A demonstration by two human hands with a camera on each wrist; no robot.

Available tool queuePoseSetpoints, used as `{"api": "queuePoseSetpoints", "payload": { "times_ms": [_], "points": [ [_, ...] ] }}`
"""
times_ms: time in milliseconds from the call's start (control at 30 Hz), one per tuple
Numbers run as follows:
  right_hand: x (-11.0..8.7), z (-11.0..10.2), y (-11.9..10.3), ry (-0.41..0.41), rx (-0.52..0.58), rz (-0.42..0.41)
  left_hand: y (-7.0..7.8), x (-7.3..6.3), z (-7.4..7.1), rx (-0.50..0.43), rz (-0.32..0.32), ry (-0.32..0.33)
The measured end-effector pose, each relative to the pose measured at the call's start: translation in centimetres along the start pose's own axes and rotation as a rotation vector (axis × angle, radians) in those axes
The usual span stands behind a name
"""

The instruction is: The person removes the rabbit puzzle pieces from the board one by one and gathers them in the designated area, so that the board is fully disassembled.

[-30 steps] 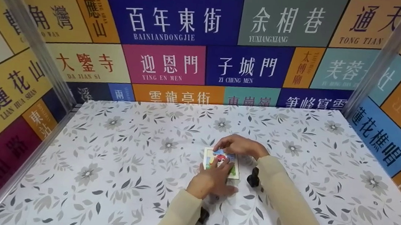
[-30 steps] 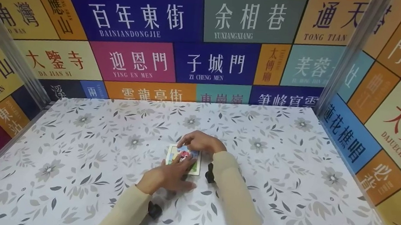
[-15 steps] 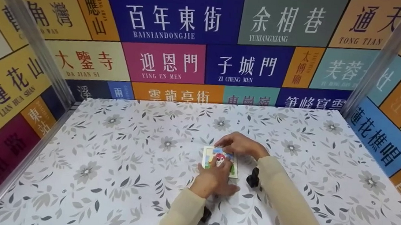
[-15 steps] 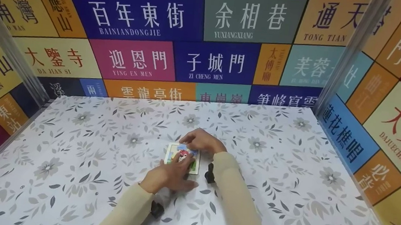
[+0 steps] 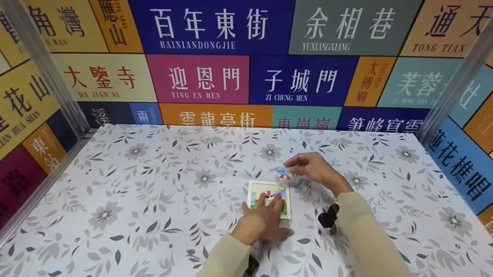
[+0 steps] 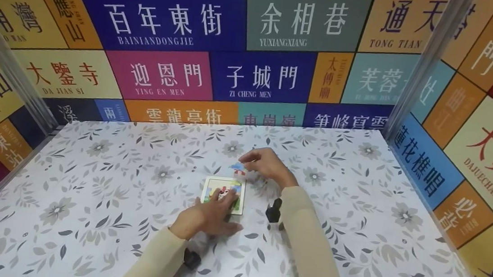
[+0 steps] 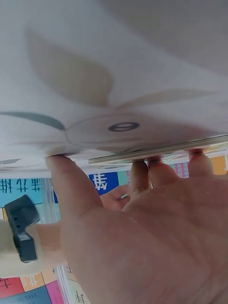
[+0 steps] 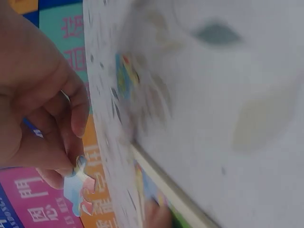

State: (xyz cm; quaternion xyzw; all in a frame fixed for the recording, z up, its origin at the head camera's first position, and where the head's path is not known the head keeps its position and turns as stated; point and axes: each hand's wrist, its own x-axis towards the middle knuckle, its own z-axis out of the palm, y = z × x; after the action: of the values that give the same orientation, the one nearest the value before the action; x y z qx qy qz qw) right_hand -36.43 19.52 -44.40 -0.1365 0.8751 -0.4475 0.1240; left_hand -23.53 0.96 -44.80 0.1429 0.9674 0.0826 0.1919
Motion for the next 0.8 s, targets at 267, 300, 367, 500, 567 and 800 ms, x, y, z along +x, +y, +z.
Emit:
{"api": "queuePoseSetpoints", "payload": {
  "times_ms": [267,300,367,500,567,800],
  "points": [
    [-2.2,-4.1,2.2,0.042,-0.035,0.059,0.1,-0.2,-0.1,-0.022,0.006,0.003],
    [-2.5,-4.5,2.5,0.040,-0.040,0.067,0.1,-0.2,-0.1,-0.026,0.007,0.004],
    [-3.0,-5.1,2.9,0.031,-0.055,0.079,0.0,-0.2,-0.1,-0.034,0.009,0.006],
    [-3.6,-5.8,3.8,0.008,-0.092,0.111,-0.1,-0.1,0.0,-0.040,0.017,0.010],
    [-3.7,-5.8,4.3,0.005,-0.116,0.121,-0.2,-0.1,0.1,-0.038,0.019,0.014],
    [-3.5,-5.0,5.6,0.011,-0.188,0.087,-0.1,-0.1,0.2,-0.038,0.012,0.018]
  ]
}}
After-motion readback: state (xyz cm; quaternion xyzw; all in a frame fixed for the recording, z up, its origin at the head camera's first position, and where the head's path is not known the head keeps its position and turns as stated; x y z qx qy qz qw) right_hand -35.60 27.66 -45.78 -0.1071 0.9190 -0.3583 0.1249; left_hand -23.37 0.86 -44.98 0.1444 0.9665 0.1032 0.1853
